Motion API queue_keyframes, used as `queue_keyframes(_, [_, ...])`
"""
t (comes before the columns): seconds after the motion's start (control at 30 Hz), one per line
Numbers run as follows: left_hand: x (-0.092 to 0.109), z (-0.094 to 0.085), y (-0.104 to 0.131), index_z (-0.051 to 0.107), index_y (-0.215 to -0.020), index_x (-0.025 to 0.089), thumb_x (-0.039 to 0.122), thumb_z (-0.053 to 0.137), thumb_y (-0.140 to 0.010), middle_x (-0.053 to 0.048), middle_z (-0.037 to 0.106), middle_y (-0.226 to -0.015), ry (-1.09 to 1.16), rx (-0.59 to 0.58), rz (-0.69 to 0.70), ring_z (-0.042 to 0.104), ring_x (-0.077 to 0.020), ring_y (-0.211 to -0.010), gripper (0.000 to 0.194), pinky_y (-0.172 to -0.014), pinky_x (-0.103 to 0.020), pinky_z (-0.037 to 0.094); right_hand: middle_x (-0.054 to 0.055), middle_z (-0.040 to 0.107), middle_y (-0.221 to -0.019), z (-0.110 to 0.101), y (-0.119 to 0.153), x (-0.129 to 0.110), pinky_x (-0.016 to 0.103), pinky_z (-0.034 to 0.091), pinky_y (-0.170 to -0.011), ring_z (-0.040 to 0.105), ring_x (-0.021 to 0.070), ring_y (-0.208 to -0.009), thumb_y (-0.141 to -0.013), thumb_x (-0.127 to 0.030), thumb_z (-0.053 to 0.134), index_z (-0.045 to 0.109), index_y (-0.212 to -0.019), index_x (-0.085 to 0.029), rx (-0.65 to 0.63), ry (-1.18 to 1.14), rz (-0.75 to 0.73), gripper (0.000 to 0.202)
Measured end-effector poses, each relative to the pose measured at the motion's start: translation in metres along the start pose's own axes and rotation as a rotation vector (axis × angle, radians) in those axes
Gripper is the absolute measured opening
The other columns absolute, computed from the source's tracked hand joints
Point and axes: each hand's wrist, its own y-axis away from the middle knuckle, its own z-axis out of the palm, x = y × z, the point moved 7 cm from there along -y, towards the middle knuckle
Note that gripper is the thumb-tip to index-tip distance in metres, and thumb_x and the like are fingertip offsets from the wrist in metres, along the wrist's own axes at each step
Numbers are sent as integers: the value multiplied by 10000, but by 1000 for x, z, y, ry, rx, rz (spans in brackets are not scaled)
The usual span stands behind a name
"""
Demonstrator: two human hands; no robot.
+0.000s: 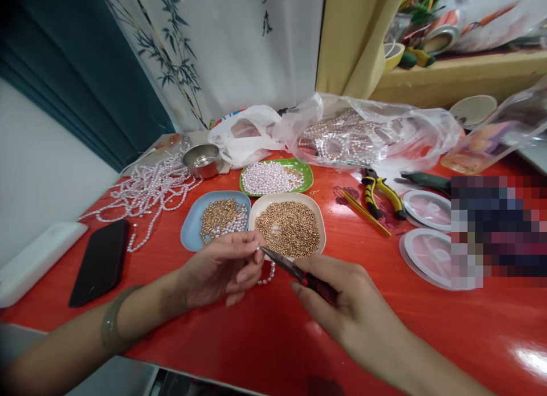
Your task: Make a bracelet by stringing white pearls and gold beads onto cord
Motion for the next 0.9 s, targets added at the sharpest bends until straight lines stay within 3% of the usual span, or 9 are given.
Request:
queue_keyframes(0.17, [2,-4,-1,548,-705,151,219,516,-799,27,505,-494,-39,40,38,432,-51,-369,120,-331,-123,443,8,564,-584,2,0,2,254,459,-501,591,193,-673,-796,-253,463,612,-722,-216,-7,-40,28,171])
queue_keyframes(0.73, [7,-12,-5,534,-708,148,251,549,-783,29,533,-519,-197,84,153,459,-56,-401,128,-352,-130,439,7,553,-600,6,-1,7,269,451,-544,583,208,-733,-808,-300,462,599,-707,-207,-38,-116,89,194])
queue_keyframes(0.9, [8,-13,-5,530,-709,152,233,528,-795,35,535,-516,-207,95,162,460,-52,-401,119,-362,-128,432,1,556,-614,8,0,12,268,440,-530,574,196,-710,-809,-306,473,646,-833,-227,-47,-171,108,192])
